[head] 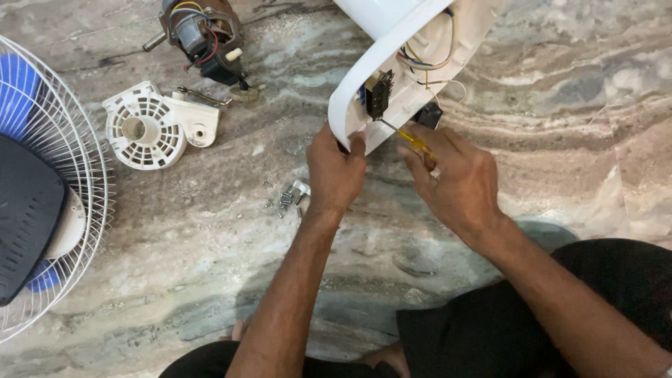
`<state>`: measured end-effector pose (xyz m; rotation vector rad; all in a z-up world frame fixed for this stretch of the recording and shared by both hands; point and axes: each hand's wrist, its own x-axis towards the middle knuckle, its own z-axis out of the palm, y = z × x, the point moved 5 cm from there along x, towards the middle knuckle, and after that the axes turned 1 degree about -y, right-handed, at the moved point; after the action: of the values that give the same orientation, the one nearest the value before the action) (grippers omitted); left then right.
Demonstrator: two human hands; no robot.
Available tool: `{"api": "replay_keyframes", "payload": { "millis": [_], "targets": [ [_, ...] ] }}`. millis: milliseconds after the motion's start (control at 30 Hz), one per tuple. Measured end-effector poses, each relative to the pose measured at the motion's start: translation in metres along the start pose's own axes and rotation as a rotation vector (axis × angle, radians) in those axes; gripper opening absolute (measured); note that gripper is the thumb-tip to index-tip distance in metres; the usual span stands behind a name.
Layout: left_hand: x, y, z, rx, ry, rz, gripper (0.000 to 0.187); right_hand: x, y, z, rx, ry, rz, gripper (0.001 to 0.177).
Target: The person disassembles a table fan by removing screws from the back cover and then detaching the internal switch assembly. They use a screwdriver to loosen screws and carefully remove the components, placing them on the floor.
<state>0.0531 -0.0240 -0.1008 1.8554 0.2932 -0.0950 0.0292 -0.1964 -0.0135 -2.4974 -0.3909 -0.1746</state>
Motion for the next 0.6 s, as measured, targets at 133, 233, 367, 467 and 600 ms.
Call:
{"api": "replay_keyframes", "payload": {
  "millis": [133, 233, 367, 467, 600],
  "targets": [
    [0.0, -0.001, 0.0, -0.035, 0.027, 0.043, 0.024, 0.001, 0.032, 0.014, 0.219, -0.139, 0.385, 0.023],
    [0.0, -0.003, 0.001, -0.045, 0.02, 0.012, 0.023, 0.003, 0.035, 0.013, 0.292, -0.1, 0.339, 0.021],
    [-0.001, 0.001, 0.0, -0.057, -0.002, 0.022, 0.023, 0.0, 0.026, 0.007, 0.275, 0.01, 0.207, 0.014],
    [-0.002, 0.001, 0.0, -0.008, -0.016, -0.008, 0.023, -0.004, 0.012, 0.001, 0.131, 0.102, -0.022, 0.014],
    [-0.002, 0.003, 0.001, -0.035, -0.009, 0.009, 0.022, -0.006, -0.001, 0.0, -0.074, 0.146, -0.218, 0.015]
  ]
}}
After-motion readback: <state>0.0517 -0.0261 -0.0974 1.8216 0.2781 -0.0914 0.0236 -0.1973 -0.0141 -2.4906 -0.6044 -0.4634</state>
